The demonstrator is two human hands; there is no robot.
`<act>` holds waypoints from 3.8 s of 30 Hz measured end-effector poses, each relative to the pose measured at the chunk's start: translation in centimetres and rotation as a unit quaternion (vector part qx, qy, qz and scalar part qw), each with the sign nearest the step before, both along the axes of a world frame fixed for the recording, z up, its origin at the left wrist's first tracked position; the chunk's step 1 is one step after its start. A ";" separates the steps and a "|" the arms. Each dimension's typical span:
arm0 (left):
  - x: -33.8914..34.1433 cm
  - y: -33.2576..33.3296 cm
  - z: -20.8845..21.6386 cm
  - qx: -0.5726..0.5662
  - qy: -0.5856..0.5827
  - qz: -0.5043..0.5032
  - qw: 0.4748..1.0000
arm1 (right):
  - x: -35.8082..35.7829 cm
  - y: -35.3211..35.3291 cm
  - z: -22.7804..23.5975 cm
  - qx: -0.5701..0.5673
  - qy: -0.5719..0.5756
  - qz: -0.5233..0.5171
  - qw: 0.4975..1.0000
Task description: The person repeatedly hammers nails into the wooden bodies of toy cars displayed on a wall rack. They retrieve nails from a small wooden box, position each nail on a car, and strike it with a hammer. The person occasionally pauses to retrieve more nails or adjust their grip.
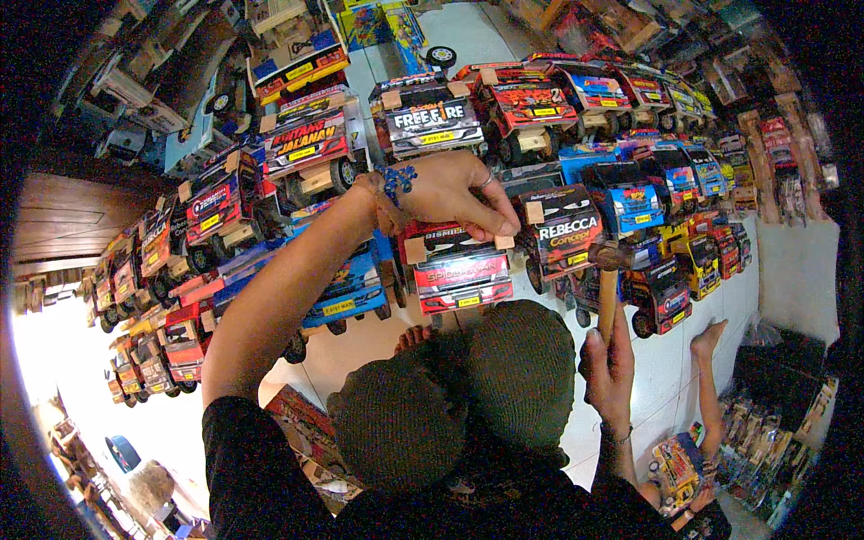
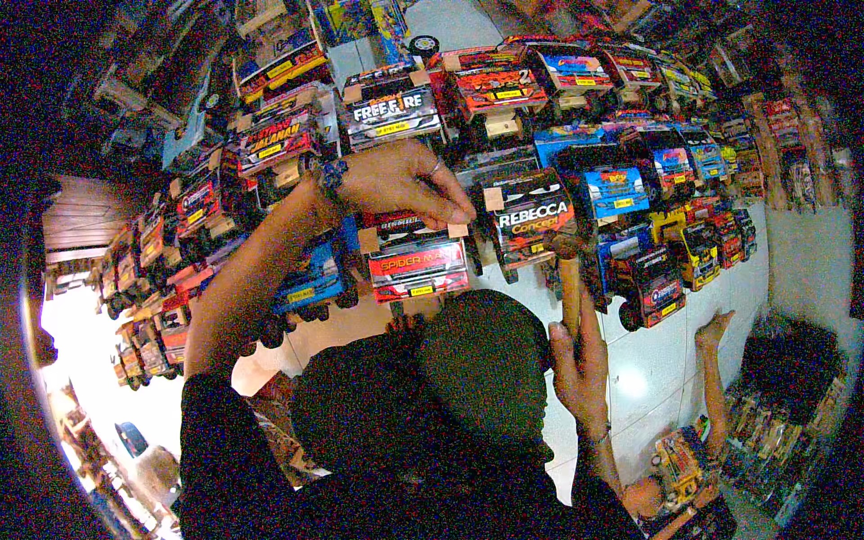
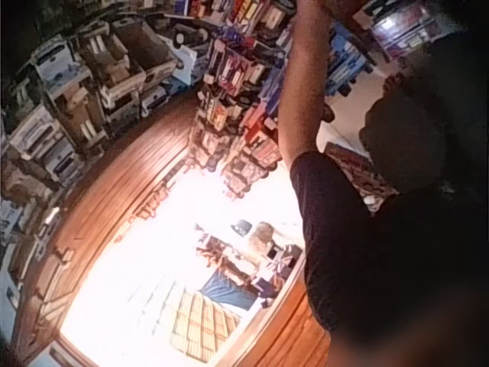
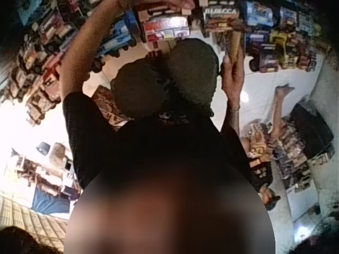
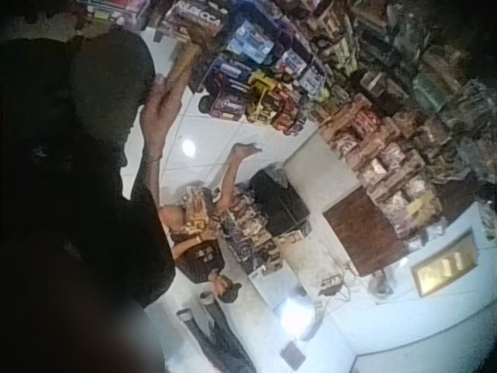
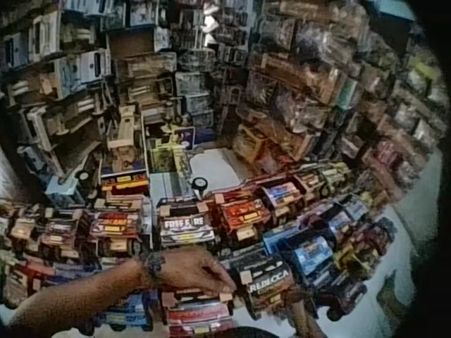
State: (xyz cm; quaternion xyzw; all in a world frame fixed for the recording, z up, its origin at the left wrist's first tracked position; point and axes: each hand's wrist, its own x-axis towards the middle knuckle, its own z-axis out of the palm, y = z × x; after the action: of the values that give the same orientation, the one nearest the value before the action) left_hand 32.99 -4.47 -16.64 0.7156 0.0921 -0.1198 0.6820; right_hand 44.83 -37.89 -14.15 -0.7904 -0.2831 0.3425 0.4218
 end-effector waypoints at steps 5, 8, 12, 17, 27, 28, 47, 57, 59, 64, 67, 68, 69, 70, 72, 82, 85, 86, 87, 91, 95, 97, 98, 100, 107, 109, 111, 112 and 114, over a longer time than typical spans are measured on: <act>-0.1 0.1 0.2 0.007 -0.006 -0.011 1.000 | 0.7 0.1 -0.3 0.001 -0.086 0.065 0.994; -0.1 0.1 0.5 0.014 -0.005 -0.010 1.000 | 1.0 0.7 -0.2 0.025 -0.097 0.102 0.990; -0.3 0.3 0.7 0.017 0.010 -0.009 1.000 | 1.2 1.2 0.6 -0.028 -0.119 0.102 0.987; -0.3 0.2 0.7 -0.012 0.002 -0.007 1.000 | 1.2 1.6 0.5 -0.040 -0.145 0.112 0.982; -0.3 0.4 0.5 0.015 -0.001 -0.024 1.000 | 1.2 2.2 0.7 -0.035 -0.151 0.154 0.976; -0.3 0.4 0.5 0.015 -0.002 -0.023 1.000 | 1.2 2.4 0.7 -0.009 -0.174 0.168 0.970; -0.2 0.4 0.2 -0.015 0.005 -0.014 1.000 | 1.6 3.2 0.8 -0.012 -0.225 0.203 0.953; -0.3 0.7 -0.3 -0.003 -0.016 -0.027 1.000 | 2.6 4.7 1.8 -0.004 -0.274 0.304 0.912; -0.3 0.8 -0.3 0.022 -0.020 -0.031 0.999 | 2.9 5.1 1.7 -0.011 -0.275 0.330 0.903; -0.3 0.6 -0.6 -0.017 -0.027 -0.021 0.999 | 3.5 5.4 1.6 -0.009 -0.363 0.411 0.836; -0.2 0.7 -0.7 0.008 -0.026 -0.039 0.999 | 3.8 5.3 1.7 -0.059 -0.410 0.432 0.801; -0.2 0.8 -0.8 0.001 -0.025 -0.041 0.999 | 3.8 5.3 1.8 -0.055 -0.427 0.436 0.790; -0.2 0.8 -0.8 -0.005 -0.027 -0.042 0.999 | 3.8 5.3 1.8 -0.035 -0.436 0.429 0.790; -0.2 0.8 -0.8 -0.006 -0.023 -0.042 0.999 | 3.7 5.4 1.8 -0.010 -0.445 0.424 0.789; -0.2 0.7 -0.8 -0.017 -0.023 -0.040 0.999 | 3.4 5.6 1.8 0.046 -0.458 0.396 0.794; -0.3 0.6 -0.3 0.056 -0.031 -0.041 0.997 | 3.7 5.9 1.4 0.073 -0.488 0.381 0.782; -0.3 0.6 -0.4 -0.020 -0.029 -0.035 0.999 | 4.0 5.9 0.7 0.098 -0.495 0.387 0.772; -0.2 0.7 -0.4 -0.010 -0.032 -0.039 0.999 | 4.1 5.9 0.6 0.080 -0.498 0.408 0.761; -0.2 0.7 -0.4 0.002 -0.025 -0.044 0.999 | 4.2 5.9 0.4 0.049 -0.501 0.428 0.750; -0.1 0.6 -0.5 0.032 -0.029 -0.040 0.998 | 4.1 5.8 0.4 0.029 -0.510 0.413 0.754; -0.1 0.7 -0.5 0.023 -0.024 -0.042 0.999 | 4.0 6.1 0.9 0.042 -0.502 0.420 0.755; -0.1 0.7 -0.5 0.024 -0.018 -0.041 0.999 | 4.1 6.3 1.3 -0.008 -0.510 0.435 0.742; -0.1 0.8 -0.5 0.033 -0.024 -0.041 0.998 | 4.2 6.4 1.5 -0.021 -0.520 0.425 0.740; -0.1 0.7 -0.6 0.052 -0.031 -0.041 0.997 | 4.1 6.4 2.0 -0.032 -0.521 0.407 0.750; -0.1 0.8 -0.5 0.029 -0.021 -0.042 0.998 | 3.3 6.9 2.9 -0.050 -0.532 0.461 0.709; -0.1 0.8 -0.5 0.048 -0.037 -0.043 0.997 | 3.4 7.0 3.2 -0.018 -0.532 0.438 0.725; 0.0 0.7 -0.5 0.056 -0.046 -0.047 0.996 | 3.7 6.9 3.6 0.035 -0.528 0.403 0.747; 0.0 0.7 -0.6 0.057 -0.042 -0.045 0.996 | 3.7 6.9 3.6 0.068 -0.503 0.391 0.768; -0.1 0.7 -0.7 0.040 -0.037 -0.040 0.998 | 3.8 6.9 3.5 0.037 -0.514 0.427 0.743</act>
State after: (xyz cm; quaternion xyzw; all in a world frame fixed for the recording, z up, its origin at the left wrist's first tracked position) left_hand 32.92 -3.78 -17.32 0.7496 0.0430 -0.1170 0.6501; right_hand 48.68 -31.02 -10.61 -0.6266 -0.7774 0.0180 0.0513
